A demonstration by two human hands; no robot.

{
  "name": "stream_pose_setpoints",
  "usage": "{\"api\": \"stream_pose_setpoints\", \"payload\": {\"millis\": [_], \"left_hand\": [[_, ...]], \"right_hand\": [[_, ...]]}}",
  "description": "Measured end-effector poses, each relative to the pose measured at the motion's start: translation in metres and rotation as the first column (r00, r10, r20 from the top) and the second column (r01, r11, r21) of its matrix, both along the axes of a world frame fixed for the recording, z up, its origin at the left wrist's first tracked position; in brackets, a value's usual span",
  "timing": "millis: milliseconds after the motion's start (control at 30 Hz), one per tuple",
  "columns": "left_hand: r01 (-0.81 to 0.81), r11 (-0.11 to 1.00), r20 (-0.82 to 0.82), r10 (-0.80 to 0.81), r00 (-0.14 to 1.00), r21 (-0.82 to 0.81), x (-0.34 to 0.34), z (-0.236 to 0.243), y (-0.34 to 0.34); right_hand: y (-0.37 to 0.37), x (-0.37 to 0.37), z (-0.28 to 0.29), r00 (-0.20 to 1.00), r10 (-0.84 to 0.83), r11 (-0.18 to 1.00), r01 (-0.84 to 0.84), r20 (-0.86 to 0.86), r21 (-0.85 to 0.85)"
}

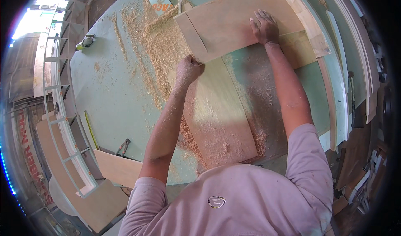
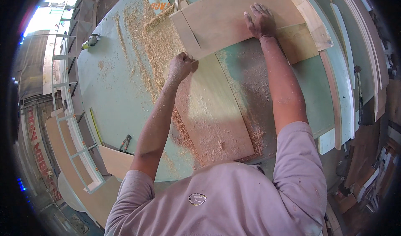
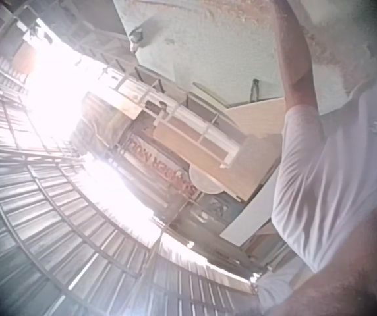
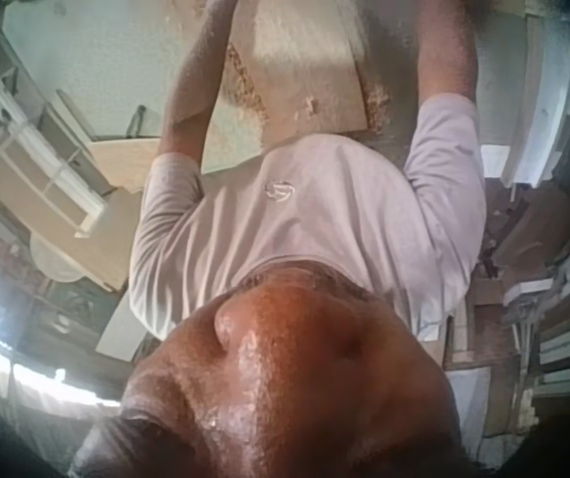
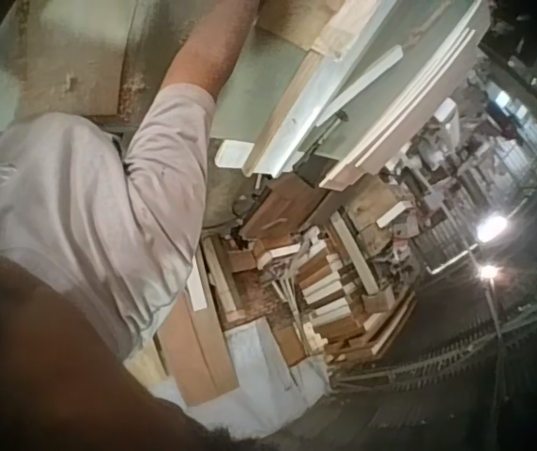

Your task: The person works on a wooden cabinet frame, first touching and aligning internal panels and then using a metal ruler to measure and mark wooden boards on a workbench covered in sawdust.

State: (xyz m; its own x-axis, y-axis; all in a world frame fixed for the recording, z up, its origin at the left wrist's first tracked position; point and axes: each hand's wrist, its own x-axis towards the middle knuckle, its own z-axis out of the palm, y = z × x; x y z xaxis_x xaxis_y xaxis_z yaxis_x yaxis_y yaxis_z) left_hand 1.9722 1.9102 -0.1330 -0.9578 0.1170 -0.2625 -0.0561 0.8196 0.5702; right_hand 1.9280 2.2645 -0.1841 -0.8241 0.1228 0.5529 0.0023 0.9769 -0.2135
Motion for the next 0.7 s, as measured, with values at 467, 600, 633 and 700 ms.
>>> {"api": "stream_pose_setpoints", "payload": {"millis": [467, 600, 633, 700], "left_hand": [[0.006, 1.000, -0.036, -0.006, 0.999, 0.000, -0.005, -0.001, 0.002], [-0.003, 1.000, -0.033, 0.003, 0.999, 0.020, -0.006, 0.001, 0.001], [-0.003, 1.000, -0.045, 0.004, 0.999, 0.016, -0.007, 0.001, 0.002], [-0.016, 1.000, -0.030, 0.016, 0.999, 0.005, -0.008, 0.002, 0.003]], "right_hand": [[0.001, -0.006, -0.002, 1.000, -0.006, 1.000, 0.006, 0.006, -0.002], [-0.001, -0.011, -0.003, 1.000, -0.007, 1.000, 0.007, 0.002, 0.004], [0.000, -0.012, -0.004, 1.000, -0.009, 1.000, 0.009, -0.001, 0.001], [0.002, -0.014, -0.007, 1.000, -0.009, 1.000, 0.009, -0.005, -0.013]]}}
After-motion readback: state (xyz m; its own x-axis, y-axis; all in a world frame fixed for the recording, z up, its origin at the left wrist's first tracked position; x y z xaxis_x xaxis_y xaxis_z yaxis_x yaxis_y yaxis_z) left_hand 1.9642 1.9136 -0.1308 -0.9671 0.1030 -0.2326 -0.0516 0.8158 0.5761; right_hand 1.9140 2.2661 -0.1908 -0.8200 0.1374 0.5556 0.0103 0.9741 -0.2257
